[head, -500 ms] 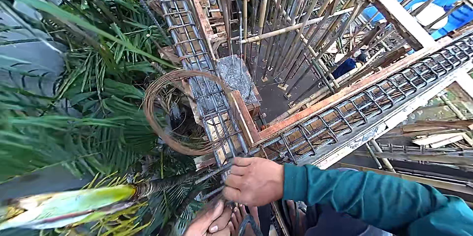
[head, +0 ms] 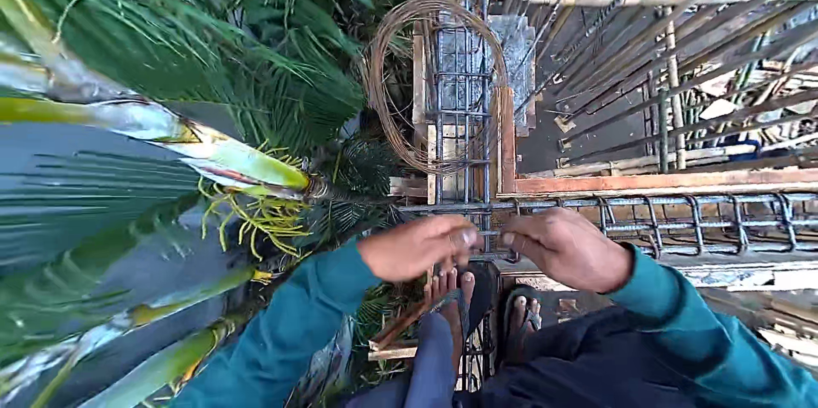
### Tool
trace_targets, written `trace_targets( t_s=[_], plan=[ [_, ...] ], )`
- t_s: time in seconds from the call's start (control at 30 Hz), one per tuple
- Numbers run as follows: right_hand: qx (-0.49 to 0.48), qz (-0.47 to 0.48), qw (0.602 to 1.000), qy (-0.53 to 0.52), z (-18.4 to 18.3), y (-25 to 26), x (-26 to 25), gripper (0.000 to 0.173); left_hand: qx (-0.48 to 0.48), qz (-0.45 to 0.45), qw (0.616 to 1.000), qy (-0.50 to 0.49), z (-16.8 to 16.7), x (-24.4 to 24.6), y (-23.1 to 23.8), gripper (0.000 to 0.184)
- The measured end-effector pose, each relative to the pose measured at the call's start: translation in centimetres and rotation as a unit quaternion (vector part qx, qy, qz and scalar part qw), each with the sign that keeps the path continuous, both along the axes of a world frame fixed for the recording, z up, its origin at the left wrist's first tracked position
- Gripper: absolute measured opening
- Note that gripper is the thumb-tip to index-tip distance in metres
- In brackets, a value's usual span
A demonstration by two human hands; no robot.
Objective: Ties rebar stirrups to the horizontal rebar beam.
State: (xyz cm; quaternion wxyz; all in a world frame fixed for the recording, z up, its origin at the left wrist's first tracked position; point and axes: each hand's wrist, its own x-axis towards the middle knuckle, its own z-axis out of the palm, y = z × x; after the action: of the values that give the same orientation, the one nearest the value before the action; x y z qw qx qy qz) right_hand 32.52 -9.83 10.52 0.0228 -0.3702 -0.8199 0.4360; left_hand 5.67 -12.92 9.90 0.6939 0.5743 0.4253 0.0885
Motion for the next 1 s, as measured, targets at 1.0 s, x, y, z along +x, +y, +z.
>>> trace_targets(
  t_s=[1.0],
  plan=[
    [0.199,-0.123,0.972,0.004,-1.3,-1.8,-2.2,0.039,-0.154,0.489,0.767,-0.385,-0.9,2.4,0.3,0.056]
  ],
)
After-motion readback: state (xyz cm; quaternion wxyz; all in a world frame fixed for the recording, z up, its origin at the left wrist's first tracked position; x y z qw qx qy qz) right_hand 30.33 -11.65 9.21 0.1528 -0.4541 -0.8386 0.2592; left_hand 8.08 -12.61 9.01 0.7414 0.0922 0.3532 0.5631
